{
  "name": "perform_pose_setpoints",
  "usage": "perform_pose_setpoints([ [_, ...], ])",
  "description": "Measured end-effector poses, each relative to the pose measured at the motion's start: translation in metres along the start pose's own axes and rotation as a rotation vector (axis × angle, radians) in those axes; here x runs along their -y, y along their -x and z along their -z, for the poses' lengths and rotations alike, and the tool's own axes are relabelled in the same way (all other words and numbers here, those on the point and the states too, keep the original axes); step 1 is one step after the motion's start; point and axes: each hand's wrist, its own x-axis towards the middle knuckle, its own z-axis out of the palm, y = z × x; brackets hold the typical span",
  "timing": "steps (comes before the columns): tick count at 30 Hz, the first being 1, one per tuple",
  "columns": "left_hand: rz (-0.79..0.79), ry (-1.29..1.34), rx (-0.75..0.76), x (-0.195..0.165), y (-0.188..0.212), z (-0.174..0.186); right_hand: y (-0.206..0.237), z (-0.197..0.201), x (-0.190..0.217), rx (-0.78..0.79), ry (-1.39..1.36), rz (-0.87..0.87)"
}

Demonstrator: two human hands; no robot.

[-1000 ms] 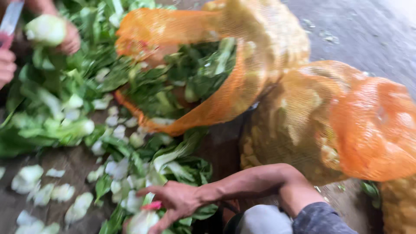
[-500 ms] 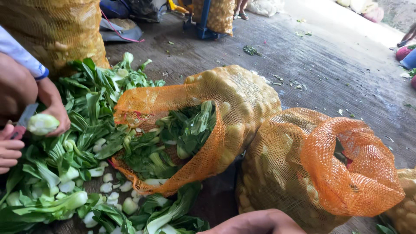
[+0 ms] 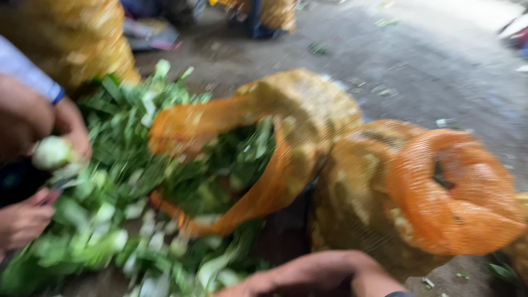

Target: The person sits on the floor and uses a small knife to trim the root ends off bok choy heads taken from an orange mesh sack, tossing the trimmed heads onto a pile on the floor and the cut roots aside. Other people nearby perform the same trimming work.

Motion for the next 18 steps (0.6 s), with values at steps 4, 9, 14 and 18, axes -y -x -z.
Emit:
perform_pose_setpoints([
  [4, 0.295, 0.039, 0.268, 0.017, 0.188, 0.054, -0.035, -0.007, -0.006, 0.016, -0.018, -0.046],
  [9, 0.185, 0.227, 0.461, 0.038, 0.226, 0.075, -0.057, 0.001, -0.006, 0.019, -0.276, -0.024],
  [14, 0.478, 0.616, 0.719, 0.013, 0.221, 0.079, -0.07, -0.012, 0.014, 0.117, -0.343, 0.034],
  [18, 0.387, 0.629, 0.689, 0.004, 0.227, 0.096, -0.071, -0.02, 0.026, -0.019, 0.161, 0.215],
])
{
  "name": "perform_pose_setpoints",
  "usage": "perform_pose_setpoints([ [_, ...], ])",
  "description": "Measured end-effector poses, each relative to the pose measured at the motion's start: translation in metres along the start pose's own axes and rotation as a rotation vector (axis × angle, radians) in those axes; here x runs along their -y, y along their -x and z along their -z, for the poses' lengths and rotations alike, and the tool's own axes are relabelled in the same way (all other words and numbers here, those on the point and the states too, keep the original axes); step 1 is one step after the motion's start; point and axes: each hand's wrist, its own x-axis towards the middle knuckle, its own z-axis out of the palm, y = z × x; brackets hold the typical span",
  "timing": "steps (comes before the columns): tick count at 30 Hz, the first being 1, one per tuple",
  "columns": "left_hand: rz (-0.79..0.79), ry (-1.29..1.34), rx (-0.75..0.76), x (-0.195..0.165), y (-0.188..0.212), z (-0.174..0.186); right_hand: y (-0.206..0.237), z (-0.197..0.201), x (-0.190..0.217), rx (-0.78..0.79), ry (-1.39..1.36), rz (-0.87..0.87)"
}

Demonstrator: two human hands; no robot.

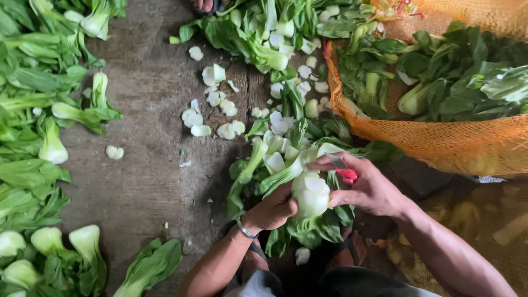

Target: The person sits on the floor and uses a small knife to trim the root ends off bok choy heads taken from an orange mesh sack, tossing the trimmed heads onto a pile on the floor and the cut roots aside. Other people nearby perform the same trimming work.

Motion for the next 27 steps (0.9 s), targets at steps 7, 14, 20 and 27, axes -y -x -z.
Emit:
perform_pose_setpoints([
  [7, 0.009, -0.672, -0.58, -0.069, -0.001, -0.021, 0.016, -0.016, 0.039, -0.299, 0.695, -0.156],
  [14, -0.123, -1.094, -0.796, -0.093, -0.01, -0.037, 0.014, -0.053, 0.056, -0.272, 0.986, 0.12],
  [20, -0.126, -1.068, -0.732, -0.094, -0.001, -0.037, 0.006, -0.056, 0.06, -0.21, 1.012, 0.193],
  [27, -0.191, -1.072, -0.639, -0.088, 0.004, -0.034, 0.005, -0.053, 0.06, -0.174, 1.069, 0.127],
])
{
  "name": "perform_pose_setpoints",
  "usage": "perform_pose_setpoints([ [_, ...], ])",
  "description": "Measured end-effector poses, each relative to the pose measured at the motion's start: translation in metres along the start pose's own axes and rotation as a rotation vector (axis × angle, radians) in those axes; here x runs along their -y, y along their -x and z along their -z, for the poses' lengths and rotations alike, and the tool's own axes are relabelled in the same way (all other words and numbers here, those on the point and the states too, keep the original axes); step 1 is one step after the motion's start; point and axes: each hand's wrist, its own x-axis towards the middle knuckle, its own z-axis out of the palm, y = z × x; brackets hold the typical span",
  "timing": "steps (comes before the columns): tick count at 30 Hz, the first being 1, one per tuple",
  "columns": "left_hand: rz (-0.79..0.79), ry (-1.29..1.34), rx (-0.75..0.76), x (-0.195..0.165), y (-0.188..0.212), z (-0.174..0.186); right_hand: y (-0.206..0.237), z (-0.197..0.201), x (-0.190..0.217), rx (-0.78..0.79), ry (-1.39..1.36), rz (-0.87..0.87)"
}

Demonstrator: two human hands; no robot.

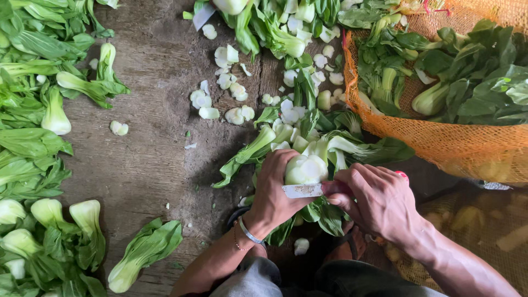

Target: The person sits on the floor and uses a small knife to trim the root ends off bok choy heads taken from an orange mesh sack, tossing the trimmed heads onto a pile on the floor and the cut roots aside. Other people nearby perform the same trimming work.

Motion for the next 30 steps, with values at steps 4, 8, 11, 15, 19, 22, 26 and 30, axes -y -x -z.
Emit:
perform_pose_setpoints([
  [4, -0.009, 0.001, 0.003, 0.0, 0.003, -0.001, -0.002, 0.005, -0.002, -0.002, -0.009, 0.036],
  [8, -0.056, 0.019, -0.012, 0.001, 0.004, -0.002, -0.003, 0.009, -0.003, 0.042, 0.004, 0.015],
  [11, -0.081, 0.017, -0.016, 0.004, 0.006, -0.002, 0.0, 0.009, -0.002, 0.053, -0.008, 0.029],
  [15, -0.12, 0.017, -0.026, 0.006, 0.011, -0.001, 0.002, 0.008, -0.011, -0.025, -0.073, 0.038],
  [19, -0.205, 0.103, 0.034, 0.003, 0.017, 0.001, -0.01, 0.009, -0.048, 0.003, 0.046, -0.344],
  [22, -0.128, 0.015, -0.028, 0.003, 0.016, 0.0, -0.003, 0.004, -0.058, -0.012, 0.018, -0.353],
  [26, -0.072, -0.083, -0.003, 0.005, 0.014, -0.004, 0.015, -0.007, -0.036, -0.029, -0.134, -0.244],
  [30, 0.157, 0.073, 0.218, 0.007, 0.015, -0.006, 0.014, -0.004, -0.013, -0.027, -0.148, -0.181],
])
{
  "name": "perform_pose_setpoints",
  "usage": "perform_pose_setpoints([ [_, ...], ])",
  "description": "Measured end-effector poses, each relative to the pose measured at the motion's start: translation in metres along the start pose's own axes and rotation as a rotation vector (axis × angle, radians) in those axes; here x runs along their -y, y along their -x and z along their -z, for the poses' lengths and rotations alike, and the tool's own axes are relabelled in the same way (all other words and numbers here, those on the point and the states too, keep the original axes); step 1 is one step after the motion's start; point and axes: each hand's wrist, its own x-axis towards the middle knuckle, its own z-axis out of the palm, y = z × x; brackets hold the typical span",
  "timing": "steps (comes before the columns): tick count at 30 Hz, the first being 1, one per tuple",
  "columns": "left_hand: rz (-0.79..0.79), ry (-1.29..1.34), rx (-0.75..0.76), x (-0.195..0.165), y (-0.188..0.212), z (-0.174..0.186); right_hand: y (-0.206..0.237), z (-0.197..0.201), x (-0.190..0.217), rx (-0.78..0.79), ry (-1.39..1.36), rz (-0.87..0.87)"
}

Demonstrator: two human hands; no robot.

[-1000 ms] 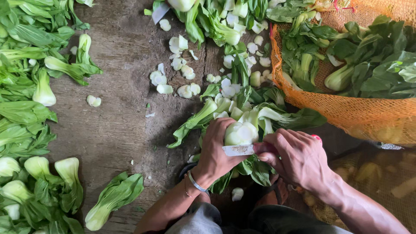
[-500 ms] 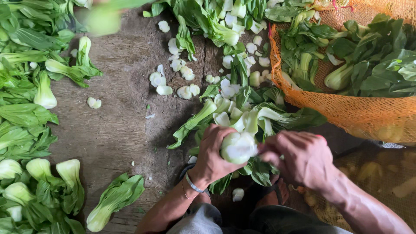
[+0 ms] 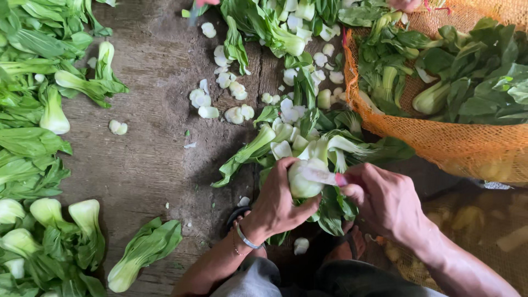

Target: The person sits on the floor and uses a small knife to trim the root ends off bok choy heads taken from an orange mesh sack, tossing the trimmed heads onto a pile on the floor and the cut roots aside. Other people nearby perform the same trimming work.

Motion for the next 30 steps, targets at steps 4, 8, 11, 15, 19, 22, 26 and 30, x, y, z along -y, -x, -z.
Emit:
perform_pose_setpoints([
  [4, -0.021, 0.037, -0.044, 0.001, -0.001, -0.001, -0.004, -0.002, 0.016, 0.045, -0.007, 0.039],
  [8, -0.03, 0.001, -0.149, 0.009, -0.001, -0.006, 0.001, -0.013, 0.011, 0.06, -0.022, 0.069],
  [11, 0.209, 0.347, -0.099, 0.029, 0.003, -0.008, 0.01, -0.021, -0.007, 0.118, -0.058, -0.137],
  [15, 0.688, 1.259, -0.069, 0.084, 0.024, 0.009, 0.017, -0.042, -0.051, 0.117, -0.064, -0.293],
  [19, 0.869, 1.498, -0.235, 0.137, 0.077, 0.027, 0.014, -0.08, -0.103, 0.063, -0.11, -0.441],
  [22, 0.949, 1.693, -0.47, 0.159, 0.13, 0.03, -0.022, -0.108, -0.13, 0.037, -0.174, -0.433],
  [26, 0.775, 1.847, -0.407, 0.166, 0.176, 0.041, -0.152, -0.119, -0.108, 0.213, -0.107, -0.22],
  [30, 0.937, 1.454, -0.513, 0.135, 0.178, 0.068, -0.353, -0.107, 0.01, 0.743, 0.348, 0.292],
])
